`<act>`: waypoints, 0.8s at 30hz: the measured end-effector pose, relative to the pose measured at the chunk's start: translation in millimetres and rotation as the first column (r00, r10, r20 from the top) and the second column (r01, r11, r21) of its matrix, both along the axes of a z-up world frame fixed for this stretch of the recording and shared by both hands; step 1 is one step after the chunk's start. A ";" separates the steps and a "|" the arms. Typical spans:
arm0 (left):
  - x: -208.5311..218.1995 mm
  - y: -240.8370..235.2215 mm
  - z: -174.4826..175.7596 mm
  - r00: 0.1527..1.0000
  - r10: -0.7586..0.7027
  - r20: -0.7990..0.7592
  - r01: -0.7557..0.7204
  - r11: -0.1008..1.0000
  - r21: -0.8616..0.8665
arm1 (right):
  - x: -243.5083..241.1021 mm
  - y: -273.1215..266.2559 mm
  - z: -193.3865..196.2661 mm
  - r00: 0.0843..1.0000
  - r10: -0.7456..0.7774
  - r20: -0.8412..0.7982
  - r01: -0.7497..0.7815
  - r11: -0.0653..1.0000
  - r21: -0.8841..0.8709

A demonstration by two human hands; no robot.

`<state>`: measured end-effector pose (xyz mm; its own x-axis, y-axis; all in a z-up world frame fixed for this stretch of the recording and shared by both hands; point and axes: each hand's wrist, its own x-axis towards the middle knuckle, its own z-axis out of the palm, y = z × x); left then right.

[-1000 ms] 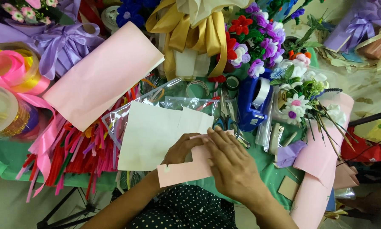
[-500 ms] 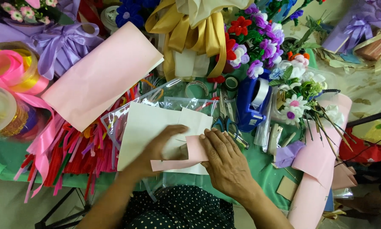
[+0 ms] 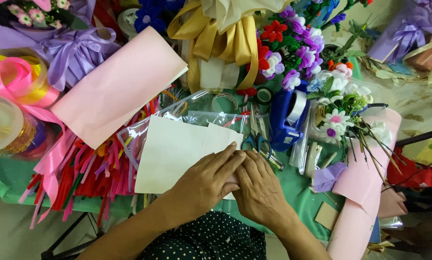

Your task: The person uses scissors to cut a rectangular piece of pink paper, then folds it. The workspace contains floral supplies and ribbons.

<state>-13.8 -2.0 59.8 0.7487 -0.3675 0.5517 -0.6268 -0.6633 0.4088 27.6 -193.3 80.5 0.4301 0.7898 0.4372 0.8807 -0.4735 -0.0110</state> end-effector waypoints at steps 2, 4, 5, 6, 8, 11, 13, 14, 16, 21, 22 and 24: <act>2.2 -0.1 0.7 1.000 -0.009 0.010 0.009 1.000 0.009 | 2.0 -2.4 -2.5 0.999 0.009 -0.033 -0.008 1.000 0.029; 2.8 0.2 -1.9 1.000 -0.014 0.016 0.013 1.000 0.017 | 4.1 -7.1 -7.7 0.997 0.025 -0.069 -0.021 0.998 0.058; 3.6 0.9 -4.0 1.000 -0.009 0.029 0.008 0.998 0.056 | 6.0 -10.4 -11.3 0.987 0.045 -0.155 -0.027 0.993 0.118; 4.3 1.8 -5.9 0.999 -0.005 0.041 0.001 0.995 0.096 | 7.8 -13.7 -14.7 0.968 0.071 -0.239 -0.028 0.984 0.178; 6.4 2.8 -4.3 0.999 -0.009 0.036 0.006 0.994 0.106 | 6.9 -17.1 -4.9 0.937 0.104 -0.334 -0.030 0.975 0.219; 8.6 2.6 -2.7 1.000 -0.017 0.026 0.014 0.991 0.135 | 4.5 -21.7 1.6 0.895 0.148 -0.421 -0.020 0.955 0.294; 9.1 3.5 1.6 0.999 -0.025 0.027 0.020 0.987 0.161 | 6.3 -26.5 1.7 0.898 0.154 -0.412 -0.009 0.943 0.334; 8.7 4.4 5.6 0.999 -0.029 0.044 0.022 0.986 0.167 | 9.0 -30.2 1.4 0.864 0.176 -0.472 0.016 0.927 0.375; 8.5 6.2 10.0 0.997 -0.039 0.062 0.027 0.984 0.173 | 12.4 -35.0 -0.8 0.827 0.197 -0.526 0.048 0.908 0.415; 10.1 6.0 9.0 0.999 -0.037 0.025 0.030 0.968 0.251 | 11.3 -36.2 -17.6 0.773 0.195 -0.604 0.069 0.920 0.385; 10.7 5.9 12.9 0.999 -0.041 0.026 0.033 0.967 0.253 | 10.9 -36.4 -20.5 0.774 0.194 -0.603 0.072 0.919 0.388; 11.1 5.3 20.3 0.998 -0.056 0.036 0.046 0.969 0.241 | 9.8 -37.3 -26.4 0.761 0.159 -0.628 0.125 0.916 0.382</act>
